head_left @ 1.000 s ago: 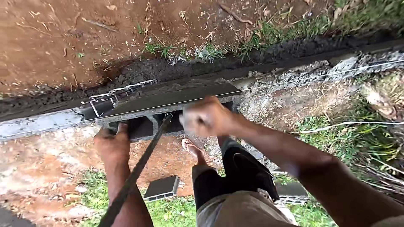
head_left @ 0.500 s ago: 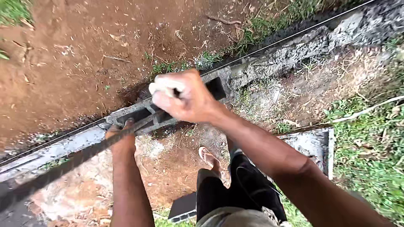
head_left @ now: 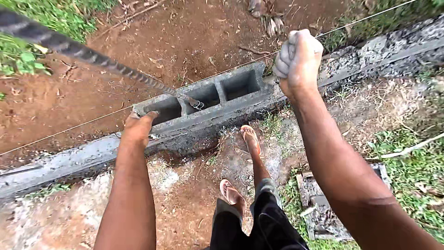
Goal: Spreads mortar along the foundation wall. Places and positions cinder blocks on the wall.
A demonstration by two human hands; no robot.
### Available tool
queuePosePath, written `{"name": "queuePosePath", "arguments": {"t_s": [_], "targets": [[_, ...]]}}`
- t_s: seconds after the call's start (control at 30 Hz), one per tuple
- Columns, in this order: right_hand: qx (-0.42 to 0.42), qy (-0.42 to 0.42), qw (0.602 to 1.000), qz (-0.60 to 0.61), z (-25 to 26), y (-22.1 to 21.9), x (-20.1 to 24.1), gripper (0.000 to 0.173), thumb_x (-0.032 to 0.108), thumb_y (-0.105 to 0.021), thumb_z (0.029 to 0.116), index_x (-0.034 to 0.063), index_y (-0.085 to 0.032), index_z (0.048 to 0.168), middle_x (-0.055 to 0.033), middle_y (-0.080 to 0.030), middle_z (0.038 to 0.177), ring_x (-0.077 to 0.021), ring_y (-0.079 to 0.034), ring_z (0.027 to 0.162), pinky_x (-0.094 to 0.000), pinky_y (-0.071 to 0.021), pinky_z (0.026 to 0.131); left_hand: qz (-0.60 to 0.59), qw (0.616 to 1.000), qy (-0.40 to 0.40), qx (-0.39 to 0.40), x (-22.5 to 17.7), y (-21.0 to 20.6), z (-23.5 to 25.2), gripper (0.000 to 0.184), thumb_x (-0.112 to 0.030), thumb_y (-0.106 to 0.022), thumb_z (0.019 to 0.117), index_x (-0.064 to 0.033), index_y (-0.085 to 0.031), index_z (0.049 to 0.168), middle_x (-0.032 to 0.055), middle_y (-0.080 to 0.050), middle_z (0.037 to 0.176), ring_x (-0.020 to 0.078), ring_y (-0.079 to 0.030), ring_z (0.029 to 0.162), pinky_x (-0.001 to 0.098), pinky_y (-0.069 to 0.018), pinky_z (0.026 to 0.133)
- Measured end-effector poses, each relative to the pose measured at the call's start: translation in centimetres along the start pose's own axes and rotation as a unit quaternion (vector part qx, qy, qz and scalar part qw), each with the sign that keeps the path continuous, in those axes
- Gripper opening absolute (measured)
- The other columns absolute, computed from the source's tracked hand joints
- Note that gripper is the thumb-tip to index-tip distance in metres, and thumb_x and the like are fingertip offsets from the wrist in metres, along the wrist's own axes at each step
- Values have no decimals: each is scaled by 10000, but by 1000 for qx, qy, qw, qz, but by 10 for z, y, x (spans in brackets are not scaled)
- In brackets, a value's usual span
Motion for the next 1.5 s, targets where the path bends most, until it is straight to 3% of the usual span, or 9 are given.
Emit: {"name": "queuePosePath", "arguments": {"t_s": [0.23, 0.43, 0.63, 0.73, 0.8, 0.87, 0.93, 1.23, 1.5], "targets": [[42, 34, 998, -14, 12, -49, 8, 474, 118, -365, 1072, 165, -360, 601, 51, -324, 445, -66, -321, 376, -240, -319, 389, -66, 997, -40, 20, 6, -2, 6, 544, -112, -665, 948, -145, -491, 1463, 88, -639, 1331, 181, -661, 1148, 443, -576, 958], [35, -11, 996, -85, 27, -62, -56, 481, 157, -438, 1064, 178, -359, 590, 51, -347, 450, -80, -339, 374, -263, -316, 389, -85, 995, -41, 12, 2, -2, 4, 557, -74, -684, 921, -129, -495, 1442, 92, -667, 1268, 188, -689, 1081, 427, -599, 903], [43, 83, 994, -60, 19, -68, -4, 432, 101, -438, 1044, 167, -390, 620, 63, -349, 463, -67, -342, 390, -256, -336, 401, -91, 995, -43, 10, 7, -4, 9, 638, -77, -701, 898, -134, -463, 1487, 111, -643, 1327, 210, -673, 1136, 462, -589, 933], [-60, 148, 941, -298, -1, -7, 29, 342, 211, -429, 1087, 92, -546, 788, 27, -498, 619, -94, -488, 518, -299, -453, 503, -95, 995, -39, 7, 5, -4, 7, 626, -69, -703, 899, -136, -471, 1476, 112, -647, 1311, 205, -676, 1122, 452, -591, 923], [-76, 55, 876, -472, -35, 22, 25, 462, 370, -342, 1110, 19, -640, 1139, -87, -673, 966, -169, -672, 855, -396, -571, 794, -95, 995, -36, 8, 5, -3, 6, 613, -66, -698, 902, -138, -476, 1469, 111, -652, 1298, 205, -680, 1104, 450, -594, 912], [-42, -67, 858, -507, -66, 30, -8, 579, 481, -350, 1098, 42, -514, 1439, -169, -644, 1299, -254, -645, 1181, -497, -516, 1029, -99, 994, -34, 12, 4, -3, 5, 608, -61, -691, 914, -145, -469, 1473, 108, -647, 1299, 201, -679, 1094, 443, -594, 904], [-31, -121, 872, -474, -82, 32, -47, 599, 502, -388, 1088, 89, -449, 1517, -169, -628, 1358, -268, -630, 1232, -523, -500, 1053, -100, 994, -31, 15, 5, -4, 3, 600, -66, -685, 919, -155, -468, 1471, 104, -647, 1294, 195, -679, 1085, 440, -594, 894], [-3, -52, 895, -444, -78, 27, -63, 449, 375, -394, 1113, -1, -522, 1321, -149, -633, 1111, -159, -649, 996, -380, -544, 920, -81, 996, -40, 9, 4, 0, 2, 699, -111, -711, 893, -133, -418, 1527, 131, -632, 1353, 235, -659, 1176, 477, -582, 954], [-2, -44, 891, -452, -78, 25, -59, 379, 354, -387, 1115, 21, -543, 1210, -81, -575, 972, -90, -592, 862, -318, -511, 824, -93, 995, -41, 18, 2, -2, 0, 664, -72, -701, 909, -125, -428, 1511, 121, -638, 1334, 213, -667, 1148, 439, -584, 940]]}}
Point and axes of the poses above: each hand's wrist, its own z-axis towards the middle knuckle, its own y-axis out of the back of the hand, x = y × z, the point moved 7 cm from there along z, towards the middle knuckle
